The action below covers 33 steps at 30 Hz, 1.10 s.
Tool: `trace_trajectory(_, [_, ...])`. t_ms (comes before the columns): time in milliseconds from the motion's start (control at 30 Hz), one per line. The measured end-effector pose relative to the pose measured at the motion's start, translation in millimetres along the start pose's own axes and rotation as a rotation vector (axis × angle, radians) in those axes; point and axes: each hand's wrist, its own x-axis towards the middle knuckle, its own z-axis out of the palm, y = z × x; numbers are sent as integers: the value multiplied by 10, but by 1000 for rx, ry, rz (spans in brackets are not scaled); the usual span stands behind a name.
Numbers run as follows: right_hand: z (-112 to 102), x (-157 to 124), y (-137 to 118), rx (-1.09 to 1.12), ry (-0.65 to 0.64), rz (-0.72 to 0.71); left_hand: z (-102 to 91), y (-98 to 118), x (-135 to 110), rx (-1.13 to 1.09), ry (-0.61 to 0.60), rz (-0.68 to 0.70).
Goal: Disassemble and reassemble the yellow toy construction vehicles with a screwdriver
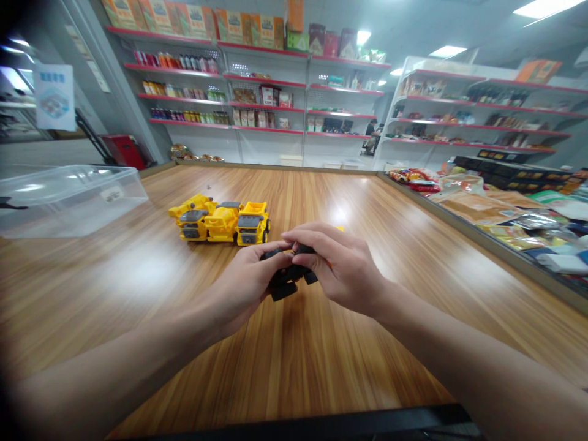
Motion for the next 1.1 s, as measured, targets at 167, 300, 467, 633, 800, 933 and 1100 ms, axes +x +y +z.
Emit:
trace_trajectory(167, [0, -3, 17, 17, -48, -96, 2, 11, -4, -11, 5, -9])
trace_trajectory(300, [12, -14, 33, 13, 14, -23, 8, 16, -15, -38, 0, -17])
trace_trajectory(467, [3, -13, 22, 5, -34, -69, 21, 15, -28, -86, -4, -47])
trace_trajectory(633, [-16, 13, -29, 17, -188, -171, 9, -13, -13, -99, 8, -20])
trace_trajectory(800, [-14, 30, -23, 0, -68, -144, -1, -48, -10, -109, -54, -6])
trace_trajectory(933, [-26, 32, -18, 22, -62, -139, 5, -35, -16, -139, -32, -7])
trace_trajectory(1100, [-32, 10, -15, 11, -21, -113, 27, 16, -33, -168, -57, 2])
